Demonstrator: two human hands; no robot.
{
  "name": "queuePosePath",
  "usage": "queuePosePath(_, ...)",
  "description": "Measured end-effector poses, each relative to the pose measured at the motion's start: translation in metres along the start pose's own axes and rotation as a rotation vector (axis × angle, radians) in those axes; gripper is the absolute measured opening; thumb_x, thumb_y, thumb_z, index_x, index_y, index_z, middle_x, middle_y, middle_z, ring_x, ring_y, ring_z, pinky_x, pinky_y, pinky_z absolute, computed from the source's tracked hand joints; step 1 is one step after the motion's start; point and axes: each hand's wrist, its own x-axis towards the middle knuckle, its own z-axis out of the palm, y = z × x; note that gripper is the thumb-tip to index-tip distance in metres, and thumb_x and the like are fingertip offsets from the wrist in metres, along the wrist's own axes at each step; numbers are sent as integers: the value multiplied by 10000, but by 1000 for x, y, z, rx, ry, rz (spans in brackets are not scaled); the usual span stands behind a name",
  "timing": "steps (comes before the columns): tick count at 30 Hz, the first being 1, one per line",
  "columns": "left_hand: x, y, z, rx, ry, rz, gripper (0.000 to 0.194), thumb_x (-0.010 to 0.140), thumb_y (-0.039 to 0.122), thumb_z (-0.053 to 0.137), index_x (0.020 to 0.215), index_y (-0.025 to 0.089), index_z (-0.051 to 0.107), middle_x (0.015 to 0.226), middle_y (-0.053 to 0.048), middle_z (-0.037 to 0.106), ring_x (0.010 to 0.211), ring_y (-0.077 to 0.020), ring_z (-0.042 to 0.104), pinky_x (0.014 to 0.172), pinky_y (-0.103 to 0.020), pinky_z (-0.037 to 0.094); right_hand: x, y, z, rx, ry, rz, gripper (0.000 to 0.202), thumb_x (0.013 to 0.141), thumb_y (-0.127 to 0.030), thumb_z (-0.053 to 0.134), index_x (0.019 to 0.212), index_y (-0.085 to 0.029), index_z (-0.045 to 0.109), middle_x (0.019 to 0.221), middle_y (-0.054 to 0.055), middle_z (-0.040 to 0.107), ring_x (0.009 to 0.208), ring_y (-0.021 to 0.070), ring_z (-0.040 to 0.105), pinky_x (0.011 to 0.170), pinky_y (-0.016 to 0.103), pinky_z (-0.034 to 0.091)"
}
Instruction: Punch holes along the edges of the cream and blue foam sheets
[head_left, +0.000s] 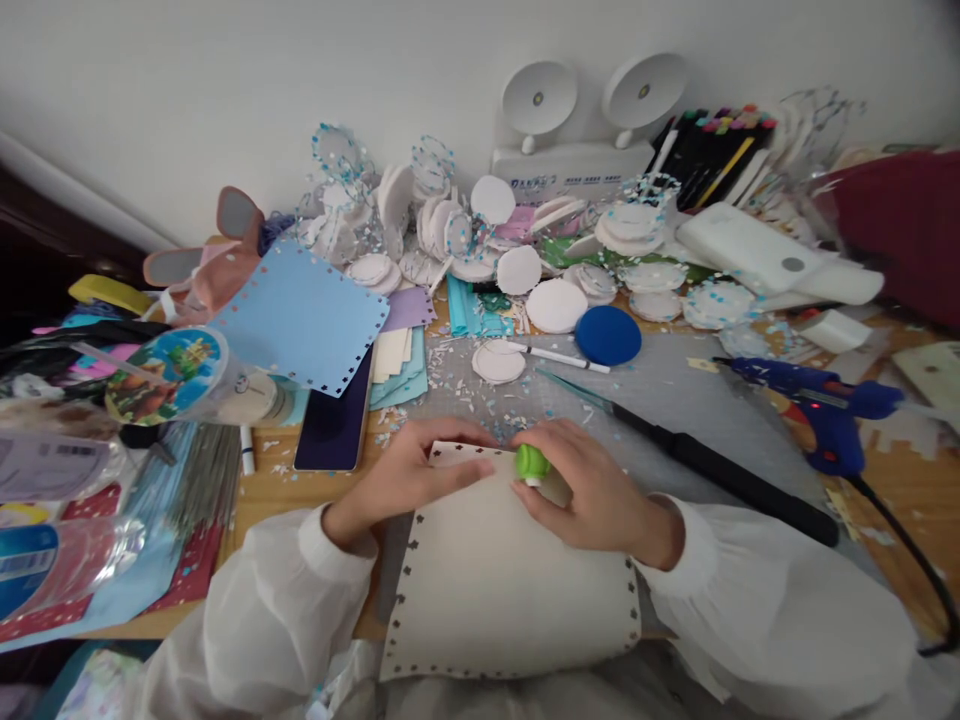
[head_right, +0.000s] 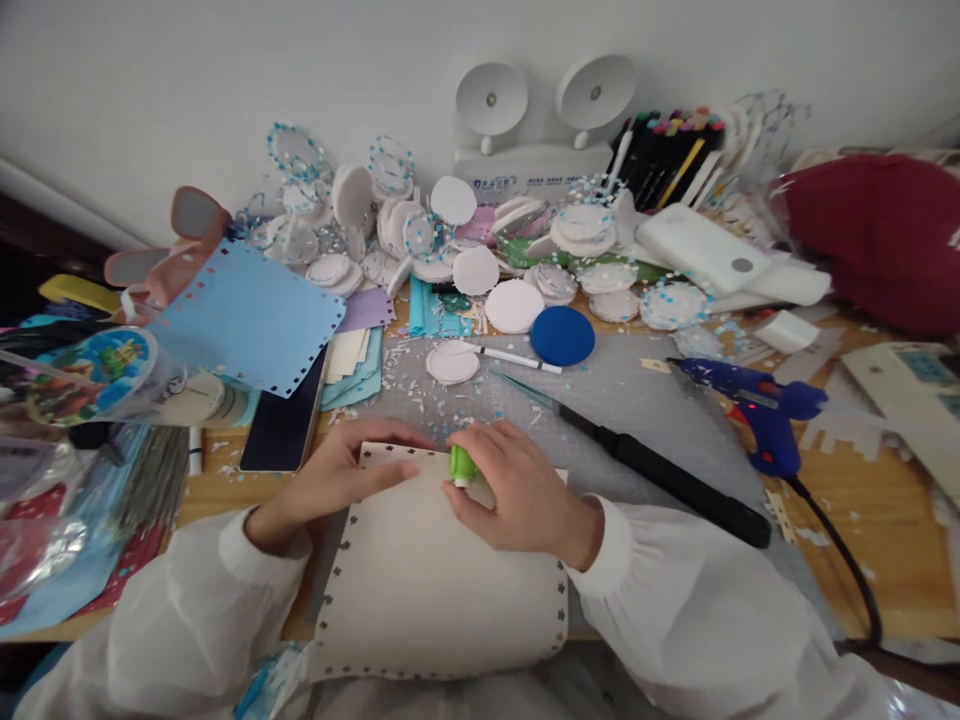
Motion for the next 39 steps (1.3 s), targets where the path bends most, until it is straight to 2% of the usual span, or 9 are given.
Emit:
queuePosePath(3, -1, -1, 7, 152, 59, 62, 172, 847, 281, 613, 917, 162, 715, 897, -45, 738, 835, -161, 672, 769, -239, 510, 0, 1, -1, 113, -25, 33, 265, 850, -255, 590, 1092, -204, 495, 970, 68, 607, 915, 225, 548, 834, 384, 429)
queuePosePath(10, -3, -3, 17, 214, 147, 162, 112, 830, 198, 628, 870, 148, 720, 840, -32, 748, 760, -134, 684, 713, -201, 526, 0, 5, 0, 181, -55, 68, 349, 822, -350, 669, 1105, -209, 520, 1015, 73, 633, 958, 228, 569, 853, 380, 436)
queuePosePath(16, -4, -4, 17, 220, 162, 167, 107, 830, 188, 631, 870, 152, 723, 851, -26, 749, 770, -126, 687, 730, -193, 529, 1, 4, -2, 199, -89, 64, 302, 848, -295, 636, 1107, -192, 518, 1046, 84, 598, 989, 227, 531, 881, 387, 412)
queuePosePath(23, -4, -2, 19, 211, 139, 158, 114, 845, 209, 618, 854, 154, 718, 840, -19, 746, 766, -116, 681, 719, -184, 519, 2, -2, 1, 139, -35, 73, 159, 850, -259, 595, 972, -170, 544, 884, 62, 571, 835, 228, 494, 758, 392, 361)
queuePosePath(27, -5, 4, 15, 283, 118, 182, 148, 865, 240, 585, 925, 153, 689, 891, -33, 730, 812, -127, 669, 743, -222, 516, 3, -3, 0, 68, -17, 53, 135, 848, -268, 575, 922, -159, 545, 834, 60, 551, 812, 234, 468, 737, 395, 327)
queuePosePath(30, -5, 18, 10, 537, 147, 319, 290, 825, 340, 628, 1042, 147, 639, 1010, -72, 689, 944, -187, 627, 844, -326, 487, 4, -2, 0, 2, -20, 41, 130, 853, -269, 561, 921, -159, 541, 826, 63, 550, 805, 236, 459, 739, 399, 325)
queuePosePath(33, -5, 36, 14, 981, 100, 406, 482, 763, 510, 652, 1084, 152, 613, 1057, -95, 656, 997, -271, 568, 874, -449, 417, 6, -2, 2, -72, -15, 8, 132, 835, -263, 570, 909, -160, 530, 831, 68, 546, 804, 240, 458, 741, 404, 332)
queuePosePath(36, 0, 47, 26, 1272, 0, 407, 488, 738, 576, 638, 936, 129, 638, 920, -90, 654, 918, -284, 558, 838, -462, 397, 5, -3, 4, -144, -14, -31, 124, 817, -265, 567, 821, -163, 498, 806, 73, 528, 779, 241, 447, 731, 411, 337)
queuePosePath(39, 10, 47, 36, 1392, -61, 402, 411, 752, 536, 626, 777, 126, 635, 784, -74, 631, 808, -253, 554, 793, -430, 398, 3, -3, 5, -188, -19, -54, 133, 809, -258, 549, 754, -172, 464, 778, 75, 510, 761, 242, 435, 724, 419, 342)
